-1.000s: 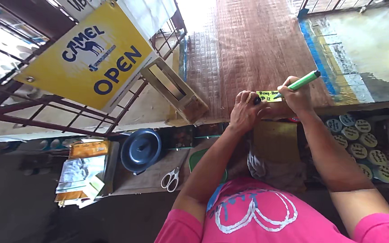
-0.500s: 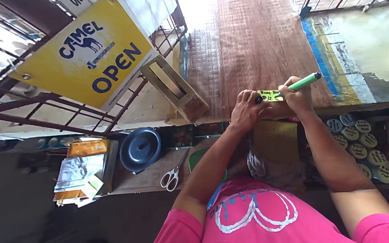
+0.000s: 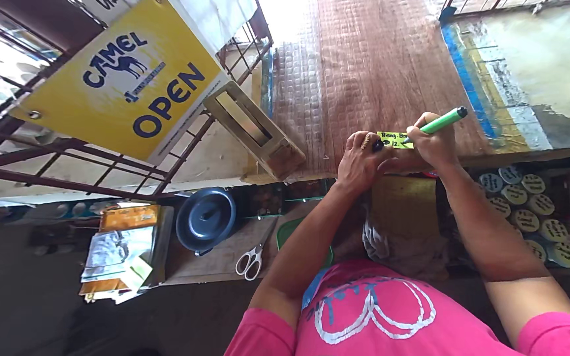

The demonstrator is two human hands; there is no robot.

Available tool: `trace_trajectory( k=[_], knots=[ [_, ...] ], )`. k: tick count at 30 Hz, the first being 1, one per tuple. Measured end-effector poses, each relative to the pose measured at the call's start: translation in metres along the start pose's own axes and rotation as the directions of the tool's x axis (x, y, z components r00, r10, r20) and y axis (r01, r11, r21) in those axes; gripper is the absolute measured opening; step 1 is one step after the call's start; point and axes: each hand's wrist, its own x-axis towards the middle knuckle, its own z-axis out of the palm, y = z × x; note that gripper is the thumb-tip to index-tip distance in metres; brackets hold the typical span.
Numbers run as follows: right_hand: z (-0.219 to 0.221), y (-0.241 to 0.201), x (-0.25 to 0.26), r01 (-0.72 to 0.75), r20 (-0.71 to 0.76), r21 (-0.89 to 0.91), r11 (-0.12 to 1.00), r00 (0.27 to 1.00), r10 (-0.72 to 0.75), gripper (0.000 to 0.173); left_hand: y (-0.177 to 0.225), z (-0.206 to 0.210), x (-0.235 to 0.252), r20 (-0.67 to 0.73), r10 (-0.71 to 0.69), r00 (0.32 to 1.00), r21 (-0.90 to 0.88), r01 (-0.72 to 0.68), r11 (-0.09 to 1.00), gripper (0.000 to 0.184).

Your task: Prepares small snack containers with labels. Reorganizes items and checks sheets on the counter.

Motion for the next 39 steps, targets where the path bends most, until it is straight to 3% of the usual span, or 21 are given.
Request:
trace_trajectory(
  k=[5,13,18,39],
  knots=[
    [0.001,0.001,0.000,0.016,-0.008,0.005,1.000,1.000,-0.016,0.020,0.003,-0.003,0.014,0.034,0.002,0.999,0.018,-0.002,1.000,0.045],
    [0.000,-0.001,-0.001,-0.001,0.017,0.017,1.000,1.000,0.000,0.019,0.002,-0.002,0.031,0.146,0.006,0.989,-0.034,-0.001,0.999,0.043],
    [0.000,0.001,0.000,-0.001,-0.039,0.127,0.992,0.999,0.006,0.018,0.001,-0.001,0.031,0.191,-0.018,0.981,-0.036,0.025,0.999,0.046],
    [0.001,0.002,-0.002,0.050,-0.002,0.033,0.998,0.999,-0.050,0.021,0.002,-0.001,0.030,0.195,-0.047,0.980,-0.058,0.059,0.997,0.044]
  ],
)
